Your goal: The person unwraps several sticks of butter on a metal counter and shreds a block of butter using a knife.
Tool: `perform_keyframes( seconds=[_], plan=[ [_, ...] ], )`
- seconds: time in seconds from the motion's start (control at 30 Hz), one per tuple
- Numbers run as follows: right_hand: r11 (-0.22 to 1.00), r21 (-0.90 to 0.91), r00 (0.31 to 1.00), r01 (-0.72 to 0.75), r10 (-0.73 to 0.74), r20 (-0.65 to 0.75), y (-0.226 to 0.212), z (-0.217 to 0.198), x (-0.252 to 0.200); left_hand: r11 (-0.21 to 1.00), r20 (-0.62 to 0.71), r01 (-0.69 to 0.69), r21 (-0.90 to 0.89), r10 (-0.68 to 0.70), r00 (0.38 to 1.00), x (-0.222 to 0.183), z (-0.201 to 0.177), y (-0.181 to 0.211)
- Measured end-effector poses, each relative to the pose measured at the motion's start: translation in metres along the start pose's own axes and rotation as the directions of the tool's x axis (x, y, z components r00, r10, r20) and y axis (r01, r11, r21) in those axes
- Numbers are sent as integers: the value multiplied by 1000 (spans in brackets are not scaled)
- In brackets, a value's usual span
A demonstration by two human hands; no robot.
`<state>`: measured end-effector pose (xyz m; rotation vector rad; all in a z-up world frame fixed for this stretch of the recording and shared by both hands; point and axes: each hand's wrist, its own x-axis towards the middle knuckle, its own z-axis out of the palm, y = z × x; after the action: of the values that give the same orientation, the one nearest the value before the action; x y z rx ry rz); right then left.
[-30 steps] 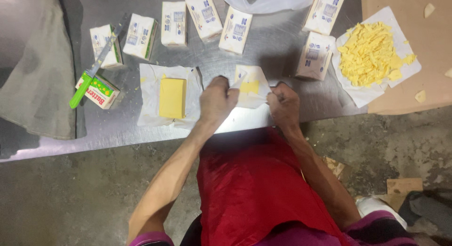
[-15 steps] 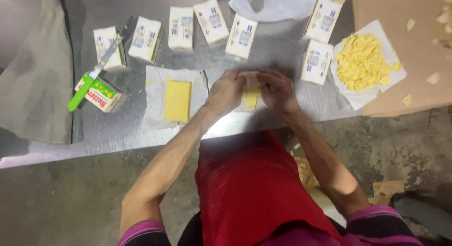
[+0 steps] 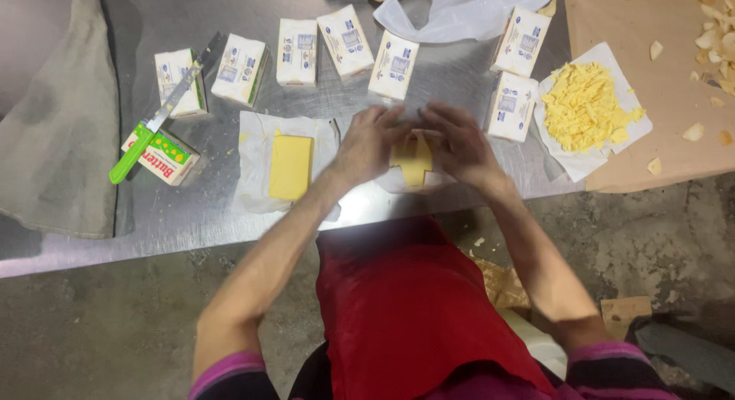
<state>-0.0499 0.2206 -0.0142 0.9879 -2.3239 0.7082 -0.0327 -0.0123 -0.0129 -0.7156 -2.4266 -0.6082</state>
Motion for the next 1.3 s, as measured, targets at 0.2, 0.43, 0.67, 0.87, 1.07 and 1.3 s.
perform_keyframes(
  seconds=[0.2, 0.43, 0.67, 0.87, 1.07, 1.3],
  plan=[
    [665, 481, 786, -572, 276, 553, 53, 23, -27, 922, 557, 305, -238, -127, 820, 4, 10, -33],
    [113, 658, 643, -744, 386, 661, 74, 43, -40, 544, 638, 784, -299, -497, 588, -1, 22, -47],
    [226, 478, 513, -849, 570, 641, 67, 45, -18, 492, 575, 853, -174, -652, 494, 7, 29, -46],
    [922, 130, 922, -365, 338, 190, 7, -11, 4, 921, 250, 383, -62, -358, 900, 3, -20, 19],
    [723, 280, 735, -631, 443, 513, -44, -17, -31, 893, 448, 391, -221, -263, 854, -43, -25, 36],
    [604, 192, 625, -774, 677, 388, -16, -1, -55, 791, 395, 539, -290, -414, 820, -62, -39, 0]
  ],
)
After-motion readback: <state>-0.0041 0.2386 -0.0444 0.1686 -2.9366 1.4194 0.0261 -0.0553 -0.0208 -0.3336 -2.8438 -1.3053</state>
